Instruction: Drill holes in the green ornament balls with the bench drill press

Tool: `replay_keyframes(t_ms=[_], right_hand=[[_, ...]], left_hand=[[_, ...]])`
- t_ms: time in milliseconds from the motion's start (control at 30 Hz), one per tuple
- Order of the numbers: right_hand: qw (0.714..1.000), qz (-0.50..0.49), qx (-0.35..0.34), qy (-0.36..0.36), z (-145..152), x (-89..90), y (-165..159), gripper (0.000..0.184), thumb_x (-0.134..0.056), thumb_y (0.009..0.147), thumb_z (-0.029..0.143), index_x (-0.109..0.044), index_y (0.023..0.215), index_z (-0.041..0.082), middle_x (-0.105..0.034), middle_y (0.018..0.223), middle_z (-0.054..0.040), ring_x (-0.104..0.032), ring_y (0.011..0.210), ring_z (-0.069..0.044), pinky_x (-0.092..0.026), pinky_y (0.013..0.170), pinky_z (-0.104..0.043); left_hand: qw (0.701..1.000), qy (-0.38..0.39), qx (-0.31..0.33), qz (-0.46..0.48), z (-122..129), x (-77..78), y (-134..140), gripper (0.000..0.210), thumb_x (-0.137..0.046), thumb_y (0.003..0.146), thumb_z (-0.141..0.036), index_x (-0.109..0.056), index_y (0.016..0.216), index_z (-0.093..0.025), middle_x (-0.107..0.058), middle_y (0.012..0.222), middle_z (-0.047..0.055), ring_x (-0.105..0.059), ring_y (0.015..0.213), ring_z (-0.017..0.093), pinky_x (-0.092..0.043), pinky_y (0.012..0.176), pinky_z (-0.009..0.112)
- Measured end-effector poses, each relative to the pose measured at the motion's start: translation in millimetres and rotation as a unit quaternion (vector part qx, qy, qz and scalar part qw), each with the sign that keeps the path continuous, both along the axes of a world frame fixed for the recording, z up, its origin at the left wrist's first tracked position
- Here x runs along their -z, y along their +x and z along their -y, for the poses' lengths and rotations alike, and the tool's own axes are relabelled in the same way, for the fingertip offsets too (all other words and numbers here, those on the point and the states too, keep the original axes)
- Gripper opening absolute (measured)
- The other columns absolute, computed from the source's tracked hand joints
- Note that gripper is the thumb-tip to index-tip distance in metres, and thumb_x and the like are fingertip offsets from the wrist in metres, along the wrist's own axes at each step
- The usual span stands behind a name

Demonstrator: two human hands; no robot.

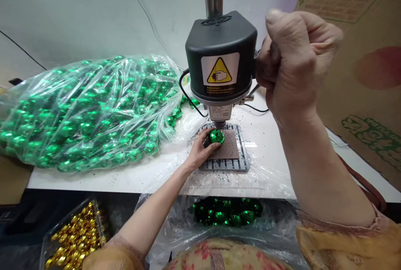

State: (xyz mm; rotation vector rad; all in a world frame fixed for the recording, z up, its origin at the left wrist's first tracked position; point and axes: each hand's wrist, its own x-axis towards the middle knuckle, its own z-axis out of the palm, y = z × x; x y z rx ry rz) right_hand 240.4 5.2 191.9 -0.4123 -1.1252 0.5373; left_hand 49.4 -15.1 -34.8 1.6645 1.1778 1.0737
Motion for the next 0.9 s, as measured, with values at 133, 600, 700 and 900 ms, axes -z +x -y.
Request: replay_keyframes(t_ms=[133, 600, 700, 900], right_hand=[[1.000, -0.006, 0.004, -0.012, 0.4, -1.6, -2.0, 0.049, -0.060, 0.086, 0.012, -0.040, 0.043, 0.023, -0.034, 0.037, 0.0052, -0.027, 0.034, -0.009, -0.016, 0.036, -0.030], [0.999, 0.032, 0.030, 0.015, 8.3, 7.2, 1.2, 0.045, -0.065, 0.086, 0.019, -0.043, 0.048, 0.022, -0.036, 0.041, 0.0063, -0.027, 0.036, -0.007, -0.016, 0.037, -0.029], [0.996, 0.040, 0.069, 0.038, 20.2, 18.8, -0.3, 0.046, -0.063, 0.089, 0.017, -0.040, 0.049, 0.021, -0.034, 0.043, 0.0067, -0.027, 0.039, -0.006, -0.019, 0.042, -0.029], [0.990, 0.042, 0.107, 0.084, 36.7, 43.5, -3.9, 0.055, -0.065, 0.089, 0.020, -0.029, 0.047, 0.019, -0.026, 0.042, 0.0073, -0.024, 0.037, -0.004, -0.019, 0.044, -0.029]], left_hand=[[0.999, 0.029, -0.016, -0.041, 5.1, -1.4, 6.7, 0.060, -0.084, 0.078, -0.044, -0.065, 0.132, -0.024, -0.054, 0.152, 0.013, -0.038, 0.152, 0.038, -0.032, 0.125, 0.056], [0.999, 0.044, 0.011, -0.011, 9.3, 3.8, 18.6, 0.054, -0.085, 0.078, -0.032, -0.062, 0.126, -0.025, -0.069, 0.122, 0.009, -0.064, 0.115, 0.030, -0.050, 0.104, 0.049], [0.999, 0.045, 0.014, -0.009, 10.1, 2.3, 18.8, 0.053, -0.084, 0.079, -0.032, -0.061, 0.126, -0.025, -0.069, 0.123, 0.008, -0.064, 0.116, 0.030, -0.049, 0.105, 0.049], [0.999, 0.047, 0.019, -0.007, 10.1, 4.9, 18.8, 0.053, -0.084, 0.080, -0.033, -0.060, 0.126, -0.026, -0.068, 0.125, 0.008, -0.063, 0.120, 0.031, -0.048, 0.107, 0.049]])
